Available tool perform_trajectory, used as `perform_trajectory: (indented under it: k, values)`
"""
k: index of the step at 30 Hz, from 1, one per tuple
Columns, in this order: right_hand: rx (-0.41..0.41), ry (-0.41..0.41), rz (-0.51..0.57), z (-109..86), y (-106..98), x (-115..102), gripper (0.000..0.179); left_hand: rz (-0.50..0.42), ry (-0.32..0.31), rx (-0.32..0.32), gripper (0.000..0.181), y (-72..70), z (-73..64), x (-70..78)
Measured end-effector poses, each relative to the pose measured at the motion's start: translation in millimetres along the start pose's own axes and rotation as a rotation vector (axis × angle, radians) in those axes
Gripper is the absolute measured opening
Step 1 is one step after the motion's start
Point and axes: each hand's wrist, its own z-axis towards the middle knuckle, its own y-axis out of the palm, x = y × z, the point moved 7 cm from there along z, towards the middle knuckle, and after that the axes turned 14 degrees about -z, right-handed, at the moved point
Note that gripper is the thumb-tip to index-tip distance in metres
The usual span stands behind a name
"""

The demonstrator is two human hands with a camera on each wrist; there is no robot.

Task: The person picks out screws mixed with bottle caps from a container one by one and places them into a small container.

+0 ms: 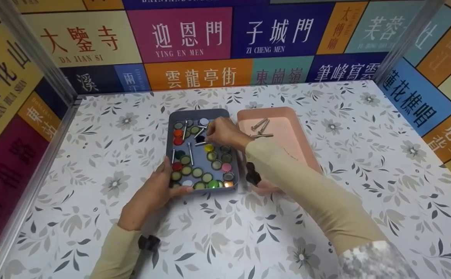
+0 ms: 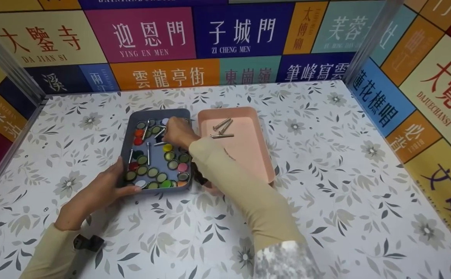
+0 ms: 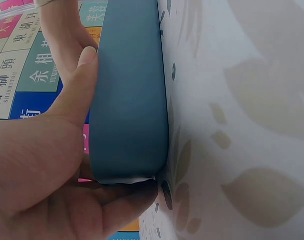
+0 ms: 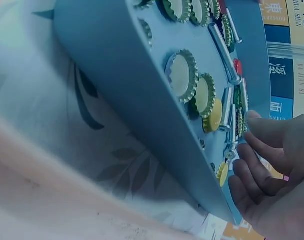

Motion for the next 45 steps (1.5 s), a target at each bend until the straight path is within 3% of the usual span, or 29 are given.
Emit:
perform_trajectory:
  k: [8,11,14,20,28,45]
  values:
    - [0.008,0.038,-0.022,3.7,4,0,0.009,-0.001,-0.016,0.001,0.120,-0.4,1.0,-0.2]
    - [-0.009,0.050,-0.019,5.7,6,1,0.032,-0.009,-0.017,0.002,0.120,-0.7,1.1,-0.9]
    - [-0.009,0.057,-0.025,6.8,8,1,0.042,-0.011,-0.017,0.001,0.121,-0.7,1.2,-1.2]
    - [0.001,0.048,-0.067,5.8,11,-1,0.011,-0.005,-0.040,0.005,0.120,-0.4,0.4,-2.4]
    - [0.015,-0.047,-0.107,6.5,15,-5,0.020,-0.004,-0.044,-0.002,0.117,-0.3,-1.8,-2.3]
    - [-0.002,-0.015,-0.090,7.7,16,-1,0.013,0.003,-0.062,-0.004,0.117,-0.4,-0.9,-0.4]
